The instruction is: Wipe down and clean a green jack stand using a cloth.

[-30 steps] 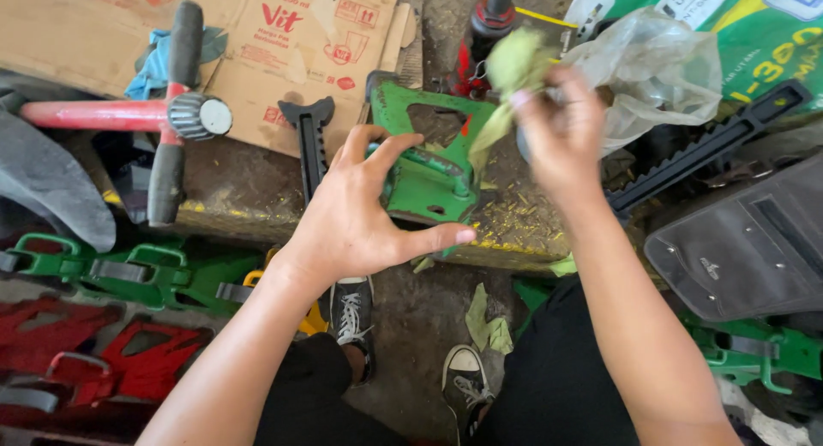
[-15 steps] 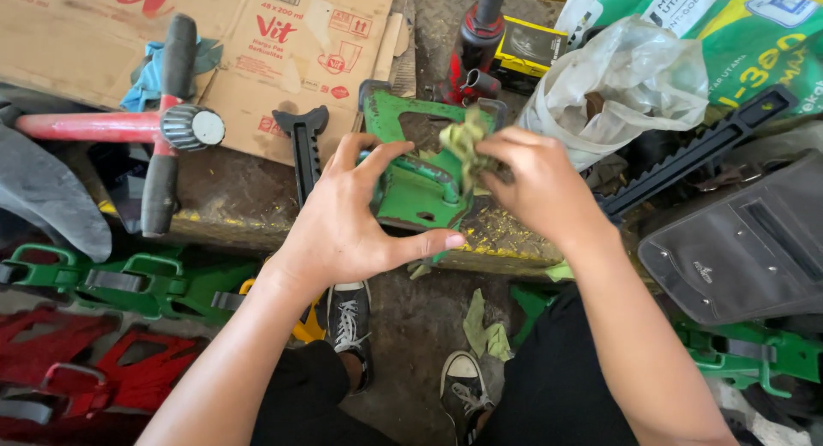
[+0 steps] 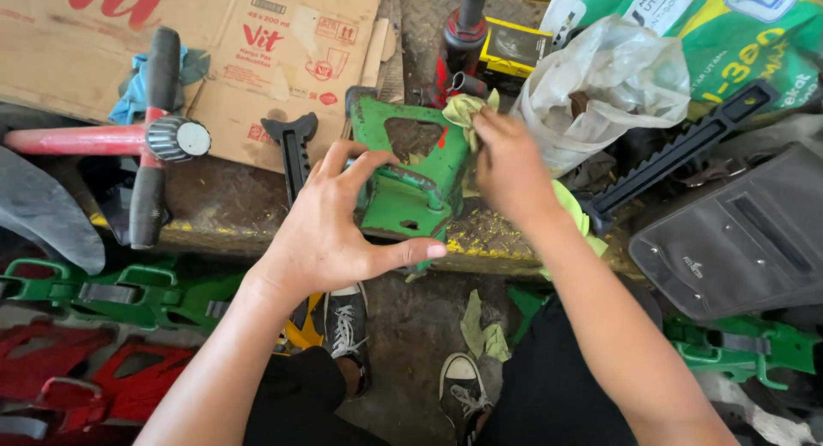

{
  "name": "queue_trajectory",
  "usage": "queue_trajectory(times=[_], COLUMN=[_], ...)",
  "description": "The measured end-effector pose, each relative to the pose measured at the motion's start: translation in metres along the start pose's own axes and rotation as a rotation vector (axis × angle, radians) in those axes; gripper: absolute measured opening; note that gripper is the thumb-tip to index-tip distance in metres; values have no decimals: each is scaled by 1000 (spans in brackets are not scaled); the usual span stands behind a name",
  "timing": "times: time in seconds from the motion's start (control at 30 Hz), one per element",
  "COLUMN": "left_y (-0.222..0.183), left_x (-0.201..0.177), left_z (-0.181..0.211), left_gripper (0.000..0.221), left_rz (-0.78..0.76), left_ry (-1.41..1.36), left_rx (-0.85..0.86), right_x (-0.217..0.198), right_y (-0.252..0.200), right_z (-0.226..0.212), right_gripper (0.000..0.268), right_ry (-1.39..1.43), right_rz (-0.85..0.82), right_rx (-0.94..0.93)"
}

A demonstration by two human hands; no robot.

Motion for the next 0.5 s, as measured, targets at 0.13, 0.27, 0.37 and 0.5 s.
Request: queue_trajectory(times=[0.13,0.27,0.37,0.5], left_y=[-1,-3,-1,-7], left_x=[-1,-2,-3,-6], left_z=[2,4,7,9], left_gripper=[101,105,113,125], left_rz=[8,-44,-124,-204], left_ry=[-13,15,44,50], left_rx=[-27,-47,-68,-82], right_x=[-24,-21,-5,5], right_y=[9,17,17,20], right_z=[-41,-32,-6,13], right_gripper=[46,21,18,19], right_ry=[37,106,37,69], right_rz=[-120,-90,20,124], right_rx=[-24,11,-3,21])
Point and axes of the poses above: each hand's wrist, its own y-axis towards the middle knuckle, its own x-axis out of the palm, z = x × y, the point moved 2 cm from there along y, towards the middle knuckle, and after that the axes turned 5 degrees about -x, right-handed, at the moved point
